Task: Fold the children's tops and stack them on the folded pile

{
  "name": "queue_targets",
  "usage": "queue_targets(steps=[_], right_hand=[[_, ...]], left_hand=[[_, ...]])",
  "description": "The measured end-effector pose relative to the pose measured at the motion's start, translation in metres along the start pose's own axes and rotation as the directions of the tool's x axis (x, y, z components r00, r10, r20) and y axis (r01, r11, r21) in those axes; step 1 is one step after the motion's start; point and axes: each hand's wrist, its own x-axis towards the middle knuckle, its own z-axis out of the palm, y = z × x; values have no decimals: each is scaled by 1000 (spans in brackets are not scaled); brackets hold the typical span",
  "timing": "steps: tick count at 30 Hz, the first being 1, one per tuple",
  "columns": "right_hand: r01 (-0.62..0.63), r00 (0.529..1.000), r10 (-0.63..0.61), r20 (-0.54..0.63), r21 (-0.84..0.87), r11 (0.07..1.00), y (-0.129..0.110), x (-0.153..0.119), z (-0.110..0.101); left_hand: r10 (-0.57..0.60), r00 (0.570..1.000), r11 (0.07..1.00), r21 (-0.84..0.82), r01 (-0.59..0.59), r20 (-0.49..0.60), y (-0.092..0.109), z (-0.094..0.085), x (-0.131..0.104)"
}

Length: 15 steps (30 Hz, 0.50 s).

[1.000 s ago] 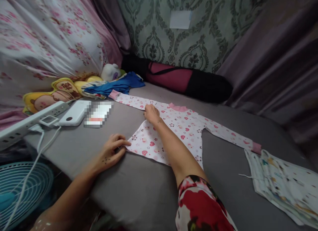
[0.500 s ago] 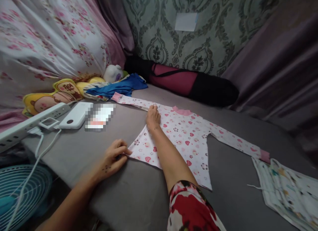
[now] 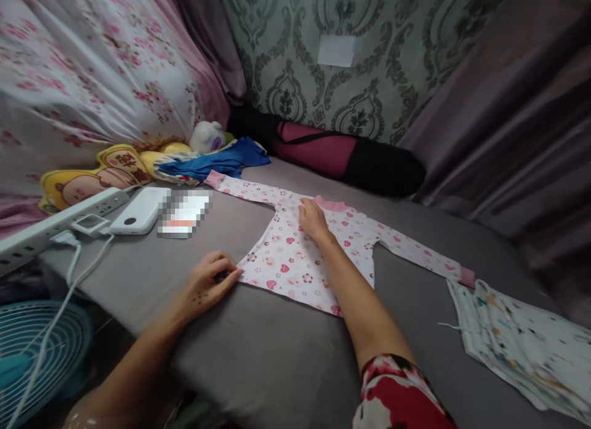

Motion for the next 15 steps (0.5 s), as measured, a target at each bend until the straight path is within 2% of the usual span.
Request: queue_targets(steps=[2, 5, 10, 15], right_hand=[[-33, 998, 39, 45, -127, 991, 4, -13, 2], [-30, 984, 65, 164, -208, 978, -9, -32, 13], [162, 956, -116, 269, -154, 975, -52, -65, 28], [301, 903, -265, 338, -58, 952, -84, -102, 29]], left_hand=[[-3, 1000, 1000, 18, 3, 2, -1, 0, 0], [-12, 1000, 1000, 18, 12, -2, 0, -1, 0], [-23, 1000, 999, 41, 24, -12, -3, 1, 0], [-59, 998, 994, 93, 62, -34, -11, 5, -1]])
